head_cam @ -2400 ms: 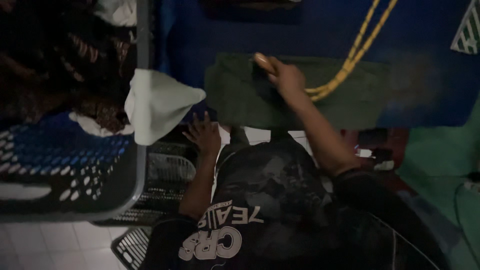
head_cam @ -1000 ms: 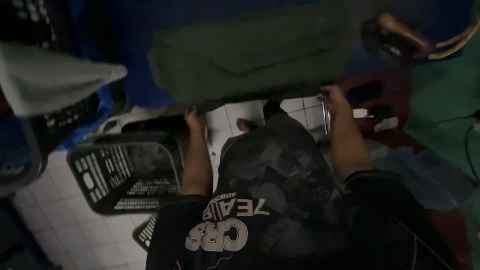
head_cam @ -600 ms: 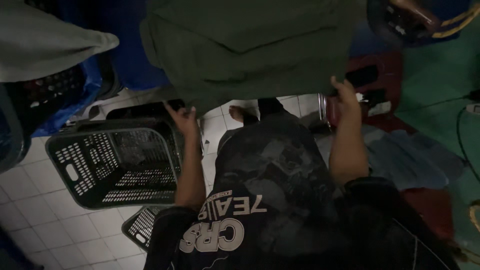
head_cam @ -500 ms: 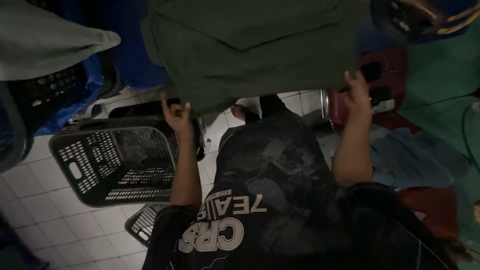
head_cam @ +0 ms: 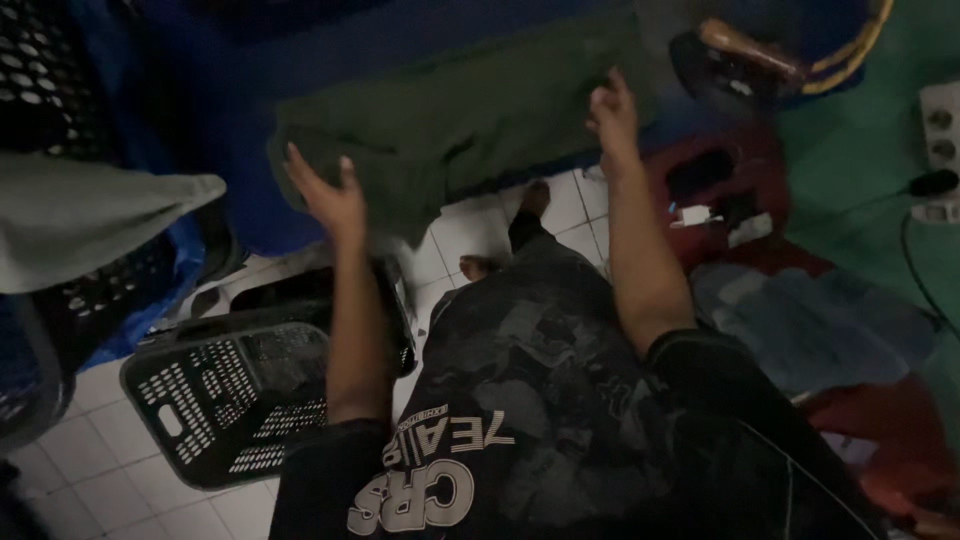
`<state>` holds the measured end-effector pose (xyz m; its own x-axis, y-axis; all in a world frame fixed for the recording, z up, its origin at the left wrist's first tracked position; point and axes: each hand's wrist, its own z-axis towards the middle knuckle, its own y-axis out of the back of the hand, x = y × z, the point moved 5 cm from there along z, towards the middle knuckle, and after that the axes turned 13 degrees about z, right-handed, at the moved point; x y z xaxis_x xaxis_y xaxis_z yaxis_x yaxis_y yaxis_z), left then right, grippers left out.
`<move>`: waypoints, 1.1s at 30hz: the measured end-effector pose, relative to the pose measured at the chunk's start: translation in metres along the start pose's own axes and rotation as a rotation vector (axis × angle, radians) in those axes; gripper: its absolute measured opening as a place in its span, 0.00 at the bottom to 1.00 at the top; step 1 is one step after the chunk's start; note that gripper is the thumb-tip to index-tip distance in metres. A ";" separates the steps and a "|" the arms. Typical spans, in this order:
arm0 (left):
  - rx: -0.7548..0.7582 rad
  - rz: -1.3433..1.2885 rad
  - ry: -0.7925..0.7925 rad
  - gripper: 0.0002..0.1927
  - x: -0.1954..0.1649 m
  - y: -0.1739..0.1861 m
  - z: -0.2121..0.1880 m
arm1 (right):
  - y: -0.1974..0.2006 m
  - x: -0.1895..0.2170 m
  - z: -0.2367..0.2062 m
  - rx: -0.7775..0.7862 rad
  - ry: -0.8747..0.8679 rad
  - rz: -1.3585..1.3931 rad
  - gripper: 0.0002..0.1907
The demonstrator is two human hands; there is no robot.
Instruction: The person irons a green shirt on a blue ironing board, smoothing the fabric and using a steam iron. After finishing the green shirt, the person picks up a dark patterned shirt and begins buttoning it.
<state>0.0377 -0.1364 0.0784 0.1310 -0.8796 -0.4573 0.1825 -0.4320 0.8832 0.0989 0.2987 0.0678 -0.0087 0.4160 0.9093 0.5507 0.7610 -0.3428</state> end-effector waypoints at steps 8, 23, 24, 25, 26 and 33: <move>-0.196 -0.311 0.974 0.46 0.053 -0.058 -0.098 | 0.003 0.003 0.017 0.221 0.625 -1.204 0.27; 1.146 0.207 0.099 0.18 0.073 -0.081 -0.063 | 0.033 -0.051 0.101 0.531 0.241 -1.223 0.22; 1.230 0.215 0.030 0.18 0.073 -0.076 -0.062 | 0.035 -0.052 0.101 0.535 0.270 -1.215 0.21; 1.250 0.191 -0.017 0.18 0.072 -0.068 -0.055 | 0.034 -0.050 0.100 0.549 0.294 -1.214 0.21; 1.257 0.145 -0.051 0.18 0.073 -0.058 -0.044 | 0.038 -0.052 0.099 0.546 0.287 -1.223 0.21; 0.583 -0.638 0.210 0.35 0.056 -0.019 0.096 | 0.031 -0.071 0.066 0.203 0.328 -1.298 0.20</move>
<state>-0.0518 -0.1966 0.0462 0.3604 -0.4069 -0.8394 -0.2360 -0.9103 0.3399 0.0619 0.3258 -0.0226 -0.2105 -0.7679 0.6049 0.1650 0.5820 0.7963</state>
